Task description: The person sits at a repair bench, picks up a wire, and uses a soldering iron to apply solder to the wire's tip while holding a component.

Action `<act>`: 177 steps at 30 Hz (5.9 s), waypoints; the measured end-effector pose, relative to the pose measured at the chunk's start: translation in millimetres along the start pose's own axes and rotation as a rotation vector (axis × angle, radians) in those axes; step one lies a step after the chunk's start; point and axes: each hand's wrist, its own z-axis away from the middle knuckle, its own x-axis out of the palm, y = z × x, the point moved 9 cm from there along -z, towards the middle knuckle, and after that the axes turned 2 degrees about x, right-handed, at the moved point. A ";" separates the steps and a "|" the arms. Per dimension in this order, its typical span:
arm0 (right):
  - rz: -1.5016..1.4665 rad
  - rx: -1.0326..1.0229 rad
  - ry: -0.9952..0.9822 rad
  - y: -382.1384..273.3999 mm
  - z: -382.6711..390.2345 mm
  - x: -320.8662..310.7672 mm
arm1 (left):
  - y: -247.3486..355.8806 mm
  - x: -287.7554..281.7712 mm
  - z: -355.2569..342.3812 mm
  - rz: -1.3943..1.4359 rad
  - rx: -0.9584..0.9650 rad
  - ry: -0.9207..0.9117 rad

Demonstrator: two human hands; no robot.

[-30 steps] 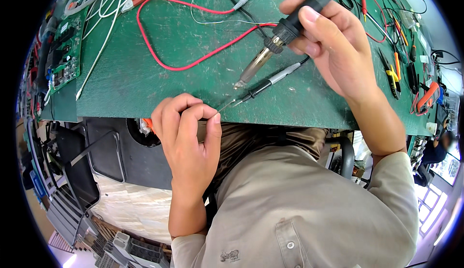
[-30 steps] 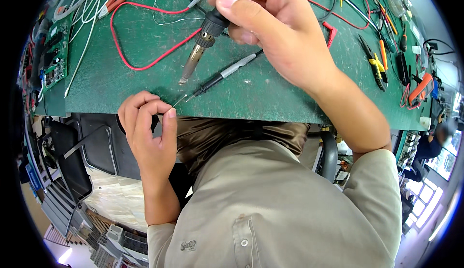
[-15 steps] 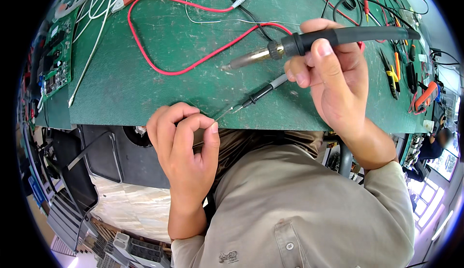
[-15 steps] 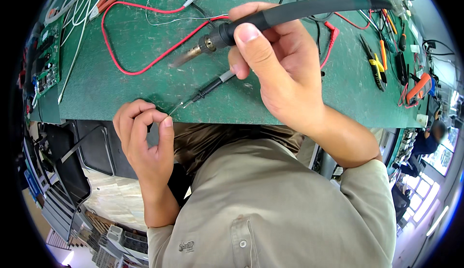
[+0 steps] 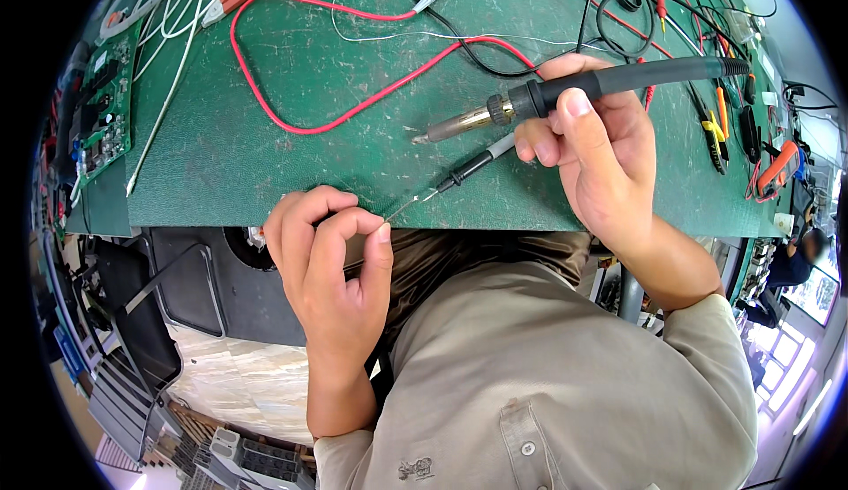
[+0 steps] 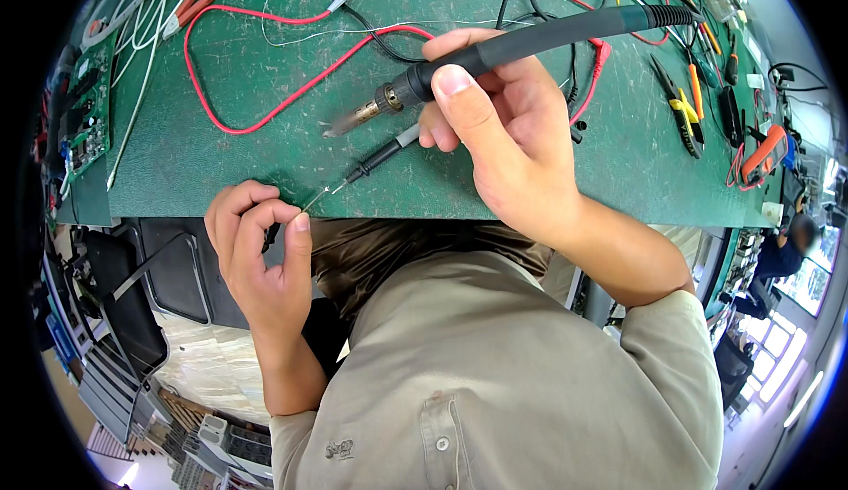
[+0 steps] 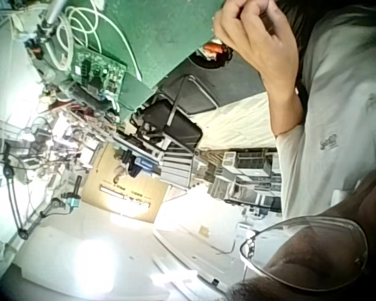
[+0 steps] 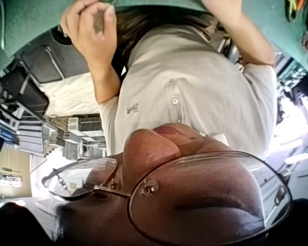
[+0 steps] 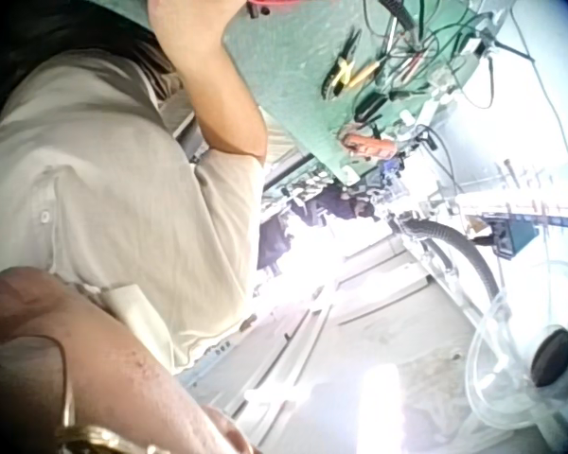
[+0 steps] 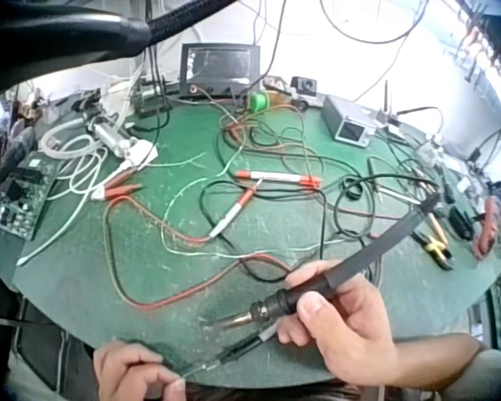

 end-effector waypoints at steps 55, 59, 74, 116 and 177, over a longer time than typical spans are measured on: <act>-0.253 -0.019 0.025 12.9 -16.1 25.7 | -19.6 -17.2 -5.0 -0.008 0.013 0.040; -0.217 -0.043 0.051 7.3 -7.2 24.2 | -19.9 -17.2 -3.1 -0.021 0.022 0.036; -0.063 -0.223 0.146 -6.3 70.3 -35.0 | -9.8 -0.8 -9.4 0.075 0.052 -0.010; 0.413 -0.435 0.014 -1.6 100.8 -13.1 | 1.2 6.8 -16.6 -0.019 0.137 -0.017; 0.441 -0.337 -0.023 6.3 97.5 -0.1 | -3.6 3.6 -27.1 -0.016 0.094 -0.085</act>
